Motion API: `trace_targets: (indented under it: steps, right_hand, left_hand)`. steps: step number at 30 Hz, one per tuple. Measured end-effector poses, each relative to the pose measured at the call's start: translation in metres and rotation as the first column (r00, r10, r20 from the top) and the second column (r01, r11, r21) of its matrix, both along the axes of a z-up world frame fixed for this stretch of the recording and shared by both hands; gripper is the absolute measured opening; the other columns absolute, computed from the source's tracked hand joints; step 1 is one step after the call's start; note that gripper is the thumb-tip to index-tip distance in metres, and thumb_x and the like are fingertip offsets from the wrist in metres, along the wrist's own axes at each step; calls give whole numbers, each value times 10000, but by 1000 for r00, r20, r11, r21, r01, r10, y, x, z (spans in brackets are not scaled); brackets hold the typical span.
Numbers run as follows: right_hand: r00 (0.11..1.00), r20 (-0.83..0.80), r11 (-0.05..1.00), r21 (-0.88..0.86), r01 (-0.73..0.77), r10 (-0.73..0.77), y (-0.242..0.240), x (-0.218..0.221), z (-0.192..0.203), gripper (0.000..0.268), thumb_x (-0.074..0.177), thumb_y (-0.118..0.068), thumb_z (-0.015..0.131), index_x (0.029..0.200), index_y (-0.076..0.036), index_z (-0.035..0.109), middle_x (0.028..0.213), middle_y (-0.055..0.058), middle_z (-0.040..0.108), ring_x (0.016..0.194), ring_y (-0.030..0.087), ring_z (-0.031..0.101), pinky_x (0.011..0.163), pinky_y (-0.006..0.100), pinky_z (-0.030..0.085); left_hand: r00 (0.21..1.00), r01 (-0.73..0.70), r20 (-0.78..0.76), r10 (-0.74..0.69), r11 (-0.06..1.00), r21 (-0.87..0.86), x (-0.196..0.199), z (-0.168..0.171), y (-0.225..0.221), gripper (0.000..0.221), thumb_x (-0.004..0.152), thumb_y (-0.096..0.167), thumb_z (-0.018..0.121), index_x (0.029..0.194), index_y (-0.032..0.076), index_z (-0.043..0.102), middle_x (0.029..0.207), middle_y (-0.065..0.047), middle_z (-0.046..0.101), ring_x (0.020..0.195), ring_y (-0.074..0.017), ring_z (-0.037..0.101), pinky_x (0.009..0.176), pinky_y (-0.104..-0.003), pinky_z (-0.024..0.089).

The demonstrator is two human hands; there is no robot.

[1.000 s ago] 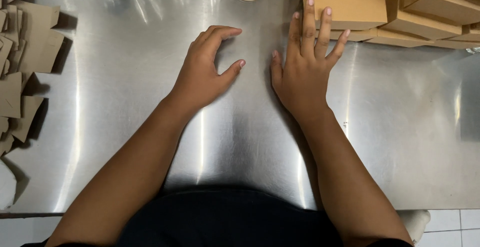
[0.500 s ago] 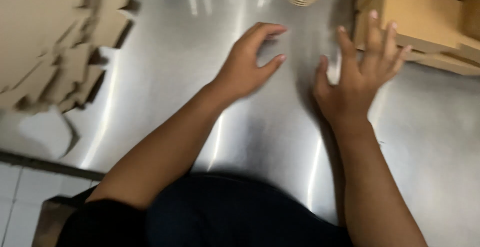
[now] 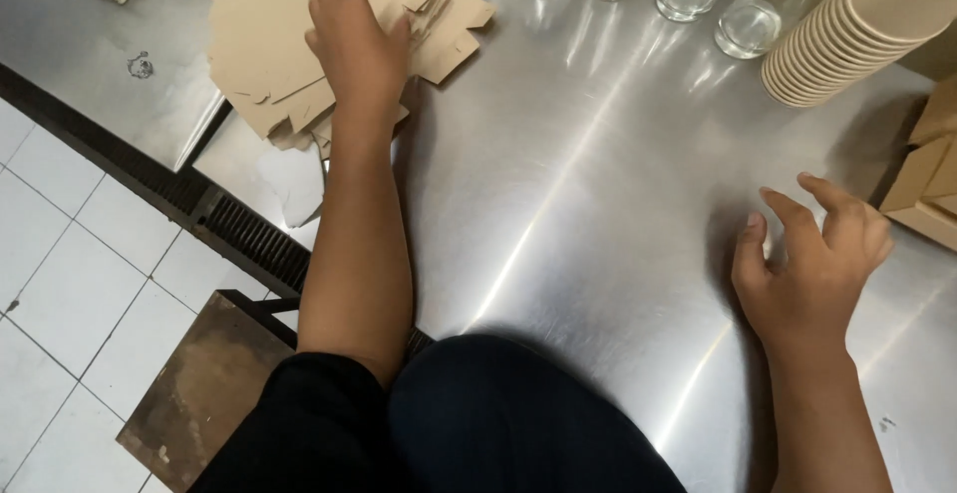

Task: The person assembles a flat cardboard box blank into a three-dimensional container. They fold the side flaps upward, tuck the locking tabs into their slots, and secure the top flaps to form a finished box.

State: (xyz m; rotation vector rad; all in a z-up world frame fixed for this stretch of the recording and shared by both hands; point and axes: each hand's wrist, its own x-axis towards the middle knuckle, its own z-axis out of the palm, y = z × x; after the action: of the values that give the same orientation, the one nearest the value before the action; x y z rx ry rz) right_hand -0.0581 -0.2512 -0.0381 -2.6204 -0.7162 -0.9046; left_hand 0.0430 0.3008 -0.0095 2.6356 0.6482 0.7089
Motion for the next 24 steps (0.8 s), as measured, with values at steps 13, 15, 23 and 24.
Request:
trace_targets:
  steps: [13,15,23,24]
  right_hand:
    - [997,-57,995,88,-48,53,-7,1,-5,250,1191,94,851,1423,6,885,1604,240,712,1303,492,605,1197,614,467]
    - [997,-51,993,103,-56,62,-3,0,-3,239,1205,122,850,1423,41,907,1579,255,734,1350,491,603,1162,576,506]
    - [995,-63,992,103,-66,73,-12,5,-10,254,1185,123,849,1422,36,875,1552,267,727,1291,447,645,1186,579,473]
    - [995,-59,992,106,-70,77,-12,6,-11,262,1170,130,848,1415,43,875,1544,269,723,1269,428,680,1202,595,460]
  left_hand:
    - [910,-86,-410,56,995,-55,25,-47,31,370,1081,295,585,1420,149,610,1420,-23,624,1290,-274,617,1194,-652,281]
    - [945,-81,-312,99,994,68,28,-60,35,292,912,80,612,1189,171,627,1220,-21,644,1128,-280,640,1143,-629,308]
    - [961,-158,-220,169,985,66,36,-56,33,323,927,71,647,1040,329,804,1103,-11,673,1074,-319,658,1165,-681,290]
    - [957,-199,-204,208,978,62,37,-54,34,333,889,67,736,1007,362,834,1089,-1,703,1093,-319,672,1168,-686,308]
